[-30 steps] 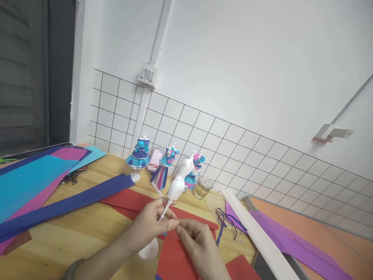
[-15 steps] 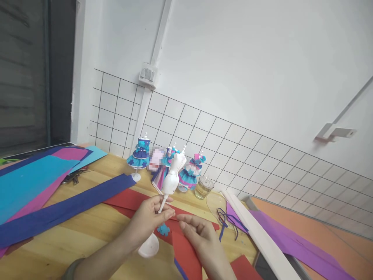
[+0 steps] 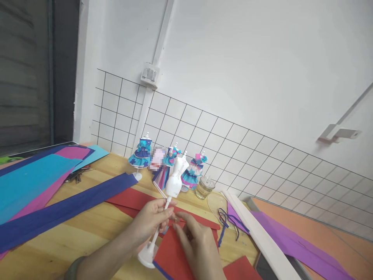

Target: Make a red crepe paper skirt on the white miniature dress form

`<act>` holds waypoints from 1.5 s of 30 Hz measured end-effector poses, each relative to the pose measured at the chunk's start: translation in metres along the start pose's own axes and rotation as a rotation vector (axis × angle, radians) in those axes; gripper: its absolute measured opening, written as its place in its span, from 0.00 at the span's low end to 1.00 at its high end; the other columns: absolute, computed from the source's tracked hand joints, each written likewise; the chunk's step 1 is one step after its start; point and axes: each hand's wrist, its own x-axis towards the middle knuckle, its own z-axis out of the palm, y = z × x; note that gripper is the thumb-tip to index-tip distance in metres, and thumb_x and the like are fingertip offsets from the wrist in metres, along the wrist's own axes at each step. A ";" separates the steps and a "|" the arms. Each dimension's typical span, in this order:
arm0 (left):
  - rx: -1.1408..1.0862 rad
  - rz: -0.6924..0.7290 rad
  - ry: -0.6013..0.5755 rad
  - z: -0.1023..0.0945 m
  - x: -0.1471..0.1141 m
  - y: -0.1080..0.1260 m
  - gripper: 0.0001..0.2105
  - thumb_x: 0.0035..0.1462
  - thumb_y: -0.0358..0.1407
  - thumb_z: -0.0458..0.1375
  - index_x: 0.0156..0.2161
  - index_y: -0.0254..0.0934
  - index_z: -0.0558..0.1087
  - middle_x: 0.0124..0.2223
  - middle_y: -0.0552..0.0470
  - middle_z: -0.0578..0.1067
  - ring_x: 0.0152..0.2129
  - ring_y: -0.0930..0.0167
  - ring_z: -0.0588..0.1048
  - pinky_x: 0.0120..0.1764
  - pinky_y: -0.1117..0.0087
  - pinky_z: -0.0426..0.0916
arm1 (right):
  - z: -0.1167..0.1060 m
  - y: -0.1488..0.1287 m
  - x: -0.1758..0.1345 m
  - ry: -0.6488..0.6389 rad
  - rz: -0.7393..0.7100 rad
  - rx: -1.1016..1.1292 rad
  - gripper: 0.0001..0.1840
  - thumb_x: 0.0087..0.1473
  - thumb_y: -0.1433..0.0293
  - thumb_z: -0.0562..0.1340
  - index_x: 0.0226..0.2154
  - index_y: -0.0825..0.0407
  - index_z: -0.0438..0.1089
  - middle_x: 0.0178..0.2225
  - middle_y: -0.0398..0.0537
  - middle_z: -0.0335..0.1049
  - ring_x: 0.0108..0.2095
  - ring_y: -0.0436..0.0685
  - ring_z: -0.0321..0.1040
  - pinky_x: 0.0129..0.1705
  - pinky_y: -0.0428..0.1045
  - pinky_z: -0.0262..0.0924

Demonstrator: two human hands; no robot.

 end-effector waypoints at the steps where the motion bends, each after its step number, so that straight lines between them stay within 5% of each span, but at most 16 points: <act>1: 0.003 0.000 -0.001 0.000 0.000 0.000 0.21 0.44 0.42 0.62 0.41 0.30 0.67 0.24 0.56 0.69 0.16 0.80 0.57 0.21 0.75 0.50 | 0.001 0.000 0.000 0.028 -0.047 -0.023 0.14 0.57 0.64 0.54 0.40 0.52 0.70 0.23 0.45 0.73 0.19 0.51 0.66 0.21 0.43 0.54; 3: 0.027 -0.006 0.005 0.000 0.000 0.000 0.20 0.43 0.42 0.62 0.40 0.30 0.68 0.21 0.59 0.65 0.16 0.80 0.57 0.21 0.75 0.50 | 0.002 0.001 -0.001 0.067 -0.110 -0.036 0.12 0.57 0.67 0.53 0.38 0.52 0.71 0.29 0.47 0.76 0.24 0.53 0.71 0.25 0.43 0.59; 10: 0.143 0.011 0.025 -0.002 0.000 -0.002 0.19 0.44 0.43 0.61 0.38 0.30 0.70 0.20 0.60 0.63 0.15 0.79 0.57 0.20 0.76 0.50 | 0.005 0.003 0.000 0.148 -0.286 -0.170 0.14 0.59 0.72 0.51 0.35 0.57 0.72 0.26 0.51 0.75 0.25 0.54 0.73 0.28 0.43 0.61; 12: 0.179 0.011 0.029 -0.002 0.001 -0.003 0.18 0.44 0.43 0.60 0.38 0.31 0.71 0.20 0.60 0.63 0.15 0.79 0.57 0.20 0.76 0.50 | 0.005 0.002 -0.001 0.154 -0.231 -0.134 0.14 0.59 0.71 0.51 0.32 0.55 0.71 0.25 0.49 0.74 0.25 0.53 0.72 0.28 0.43 0.60; 19: 0.151 -0.001 0.027 -0.004 0.002 -0.002 0.17 0.47 0.42 0.60 0.39 0.31 0.69 0.25 0.55 0.71 0.16 0.79 0.60 0.22 0.75 0.54 | -0.003 -0.004 0.000 0.017 0.302 0.327 0.21 0.57 0.55 0.49 0.22 0.51 0.59 0.20 0.40 0.59 0.23 0.49 0.58 0.25 0.42 0.53; 26: 0.151 0.025 -0.022 -0.002 -0.001 0.003 0.16 0.48 0.43 0.60 0.37 0.32 0.68 0.27 0.53 0.72 0.20 0.77 0.64 0.24 0.75 0.54 | -0.001 -0.011 0.002 -0.080 0.350 0.537 0.23 0.55 0.51 0.50 0.24 0.52 0.62 0.23 0.42 0.60 0.29 0.52 0.59 0.32 0.43 0.54; 33: 0.158 -0.061 -0.035 0.003 -0.007 0.014 0.17 0.50 0.50 0.56 0.29 0.34 0.66 0.21 0.60 0.64 0.16 0.80 0.55 0.22 0.75 0.51 | 0.003 -0.009 -0.001 -0.047 0.301 0.303 0.21 0.59 0.56 0.44 0.36 0.51 0.64 0.22 0.42 0.65 0.22 0.53 0.61 0.32 0.46 0.55; 38: 0.261 -0.066 -0.048 -0.003 -0.006 0.007 0.18 0.42 0.37 0.65 0.39 0.35 0.68 0.24 0.61 0.65 0.22 0.77 0.63 0.28 0.75 0.56 | 0.007 -0.008 0.000 -0.026 0.296 0.190 0.22 0.60 0.57 0.42 0.42 0.53 0.63 0.24 0.47 0.69 0.23 0.56 0.65 0.34 0.48 0.57; 45: 0.289 -0.001 -0.053 -0.011 0.000 0.001 0.19 0.40 0.34 0.64 0.40 0.36 0.67 0.27 0.58 0.68 0.25 0.74 0.68 0.31 0.72 0.59 | -0.007 0.012 0.008 0.045 0.463 0.298 0.23 0.58 0.53 0.45 0.31 0.52 0.66 0.20 0.43 0.66 0.20 0.53 0.65 0.23 0.46 0.56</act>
